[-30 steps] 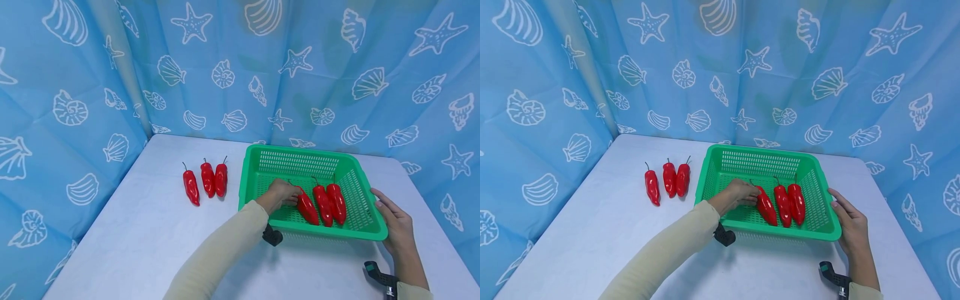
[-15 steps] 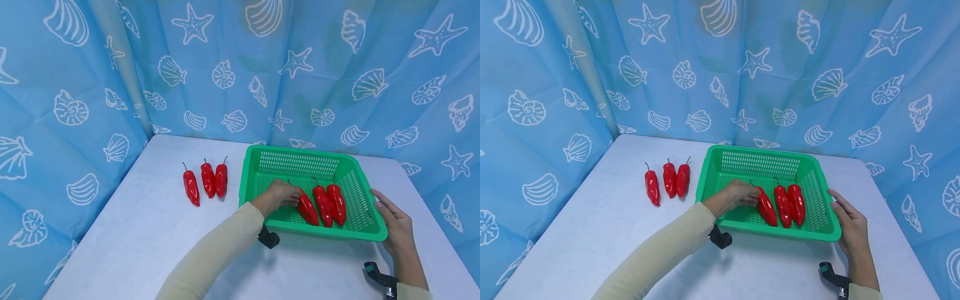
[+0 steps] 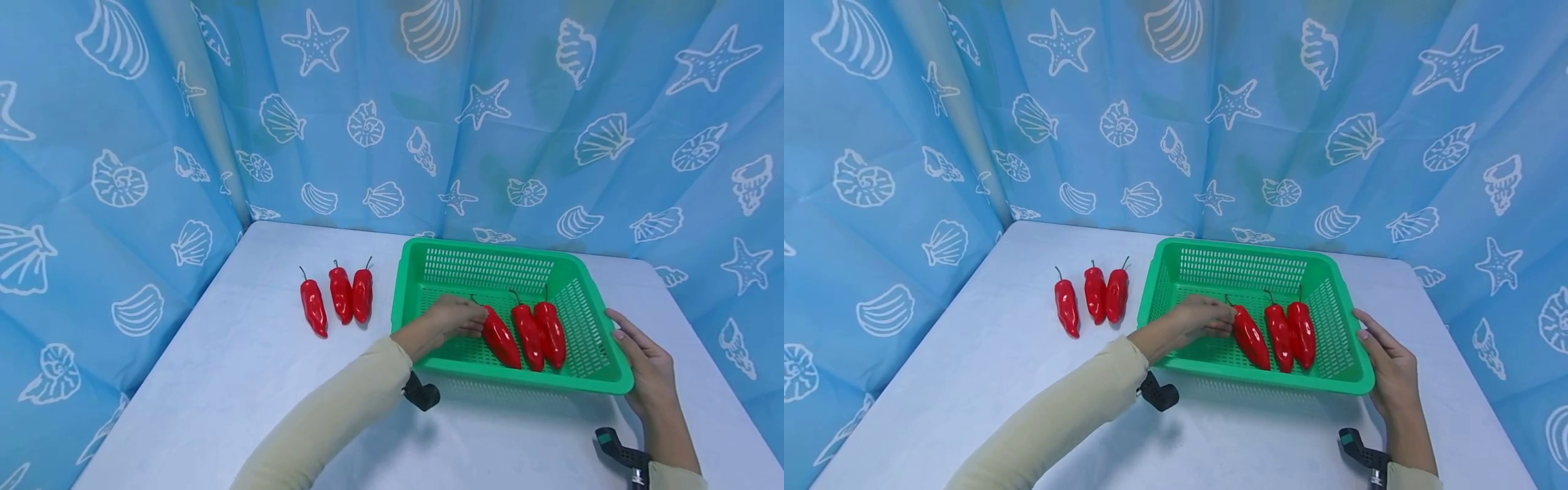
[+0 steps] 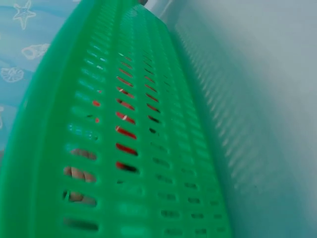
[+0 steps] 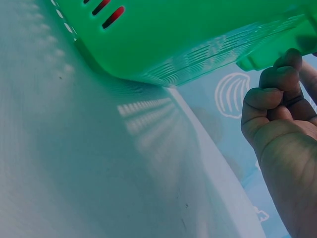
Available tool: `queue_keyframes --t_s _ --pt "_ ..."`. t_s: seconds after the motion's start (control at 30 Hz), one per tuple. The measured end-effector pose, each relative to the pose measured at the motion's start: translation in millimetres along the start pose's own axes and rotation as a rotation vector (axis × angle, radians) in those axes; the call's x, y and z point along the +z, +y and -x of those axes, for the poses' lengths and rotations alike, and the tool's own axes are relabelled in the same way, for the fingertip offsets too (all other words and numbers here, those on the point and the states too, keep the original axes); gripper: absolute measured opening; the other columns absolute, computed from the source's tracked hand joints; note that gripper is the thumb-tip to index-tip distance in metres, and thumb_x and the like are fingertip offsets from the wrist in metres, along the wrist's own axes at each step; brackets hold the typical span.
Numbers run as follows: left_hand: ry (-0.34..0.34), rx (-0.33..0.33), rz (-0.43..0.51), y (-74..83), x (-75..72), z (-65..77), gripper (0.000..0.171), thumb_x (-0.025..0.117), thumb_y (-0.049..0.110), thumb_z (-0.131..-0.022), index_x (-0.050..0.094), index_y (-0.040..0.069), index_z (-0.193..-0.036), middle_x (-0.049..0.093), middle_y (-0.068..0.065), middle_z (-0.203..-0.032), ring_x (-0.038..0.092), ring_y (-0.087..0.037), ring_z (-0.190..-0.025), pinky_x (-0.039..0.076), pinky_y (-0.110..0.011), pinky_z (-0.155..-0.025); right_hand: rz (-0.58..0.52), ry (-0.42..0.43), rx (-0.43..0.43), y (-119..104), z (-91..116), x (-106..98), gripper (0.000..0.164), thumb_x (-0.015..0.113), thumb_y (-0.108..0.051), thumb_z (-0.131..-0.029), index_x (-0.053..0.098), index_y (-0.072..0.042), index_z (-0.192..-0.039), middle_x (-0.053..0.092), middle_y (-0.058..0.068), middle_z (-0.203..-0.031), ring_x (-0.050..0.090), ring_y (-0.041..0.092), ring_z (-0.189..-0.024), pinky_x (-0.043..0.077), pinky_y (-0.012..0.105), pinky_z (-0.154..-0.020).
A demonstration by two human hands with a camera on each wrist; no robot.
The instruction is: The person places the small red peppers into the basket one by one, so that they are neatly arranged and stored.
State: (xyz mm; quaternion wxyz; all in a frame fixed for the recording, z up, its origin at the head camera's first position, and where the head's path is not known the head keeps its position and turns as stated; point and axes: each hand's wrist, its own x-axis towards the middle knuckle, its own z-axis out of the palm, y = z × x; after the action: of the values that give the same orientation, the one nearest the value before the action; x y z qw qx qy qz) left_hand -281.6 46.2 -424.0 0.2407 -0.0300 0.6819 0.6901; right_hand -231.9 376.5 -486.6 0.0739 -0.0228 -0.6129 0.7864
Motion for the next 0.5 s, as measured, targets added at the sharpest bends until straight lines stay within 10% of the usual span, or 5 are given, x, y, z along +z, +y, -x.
queue_keyframes --t_s 0.5 --pt "-0.096 0.051 0.039 13.0 -21.8 22.2 0.030 0.067 0.009 -0.094 0.065 -0.008 -0.120 0.068 -0.024 -0.113 0.070 -0.021 -0.089 0.057 -0.037 -0.088 0.028 0.021 0.008 1 0 0 0.043 0.063 -0.019 -0.100 0.058 -0.015 -0.142 0.071 -0.007 -0.113 0.073 0.011 -0.087 0.059 0.027 -0.067"
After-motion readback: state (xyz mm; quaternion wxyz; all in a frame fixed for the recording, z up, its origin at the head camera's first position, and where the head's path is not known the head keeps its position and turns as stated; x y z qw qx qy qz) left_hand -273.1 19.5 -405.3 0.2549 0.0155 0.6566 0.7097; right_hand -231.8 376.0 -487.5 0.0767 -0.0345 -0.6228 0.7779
